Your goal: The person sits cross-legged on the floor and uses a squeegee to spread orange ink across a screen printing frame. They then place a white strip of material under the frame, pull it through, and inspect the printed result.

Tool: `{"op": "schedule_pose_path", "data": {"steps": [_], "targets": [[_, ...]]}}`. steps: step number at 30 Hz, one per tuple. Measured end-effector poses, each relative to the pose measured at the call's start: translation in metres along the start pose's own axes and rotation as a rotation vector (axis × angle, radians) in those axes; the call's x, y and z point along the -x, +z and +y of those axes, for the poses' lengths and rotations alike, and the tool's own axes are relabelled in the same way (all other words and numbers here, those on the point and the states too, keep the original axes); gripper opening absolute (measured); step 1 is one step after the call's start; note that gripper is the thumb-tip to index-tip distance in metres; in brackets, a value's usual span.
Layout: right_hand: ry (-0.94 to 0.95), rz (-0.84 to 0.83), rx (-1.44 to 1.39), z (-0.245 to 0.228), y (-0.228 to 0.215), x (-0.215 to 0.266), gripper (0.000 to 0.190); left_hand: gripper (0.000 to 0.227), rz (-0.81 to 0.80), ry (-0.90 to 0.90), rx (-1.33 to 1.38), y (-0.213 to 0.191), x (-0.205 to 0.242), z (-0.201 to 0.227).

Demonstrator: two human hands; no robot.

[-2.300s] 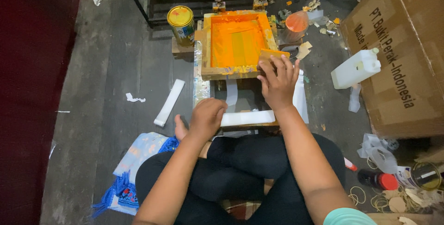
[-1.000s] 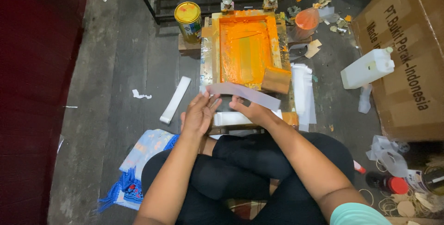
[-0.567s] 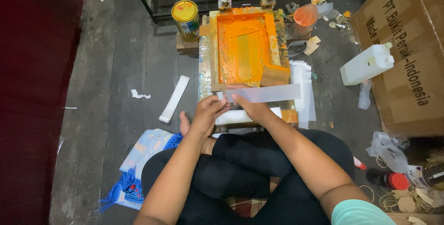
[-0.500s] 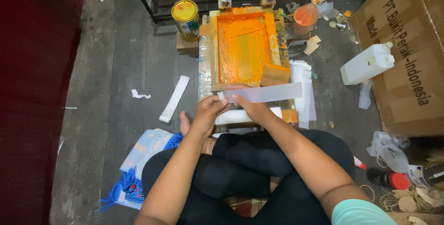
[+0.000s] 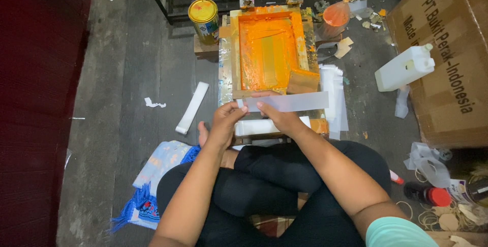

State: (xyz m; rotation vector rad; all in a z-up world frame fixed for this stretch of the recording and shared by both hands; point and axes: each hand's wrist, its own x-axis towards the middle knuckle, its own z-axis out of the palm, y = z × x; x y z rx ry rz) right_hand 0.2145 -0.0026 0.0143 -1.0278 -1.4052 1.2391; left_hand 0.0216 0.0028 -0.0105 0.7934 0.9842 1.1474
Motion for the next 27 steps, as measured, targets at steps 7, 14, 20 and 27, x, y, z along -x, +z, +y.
{"op": "schedule_pose_path", "data": {"steps": [7,14,20,27], "targets": [[-0.016,0.043,-0.012,0.009,-0.007,-0.003,0.035,0.009,0.046,0.023,0.065,-0.007,-0.003,0.003],[-0.005,0.057,-0.012,0.004,-0.012,-0.004,0.036,0.007,0.093,0.020,0.110,-0.005,0.000,0.017],[0.073,0.104,0.061,0.003,-0.021,-0.004,0.036,0.010,0.135,0.021,0.177,-0.021,-0.010,0.008],[-0.029,0.199,-0.036,-0.005,-0.026,-0.002,0.030,0.012,0.174,0.028,0.231,-0.034,-0.020,0.001]]}}
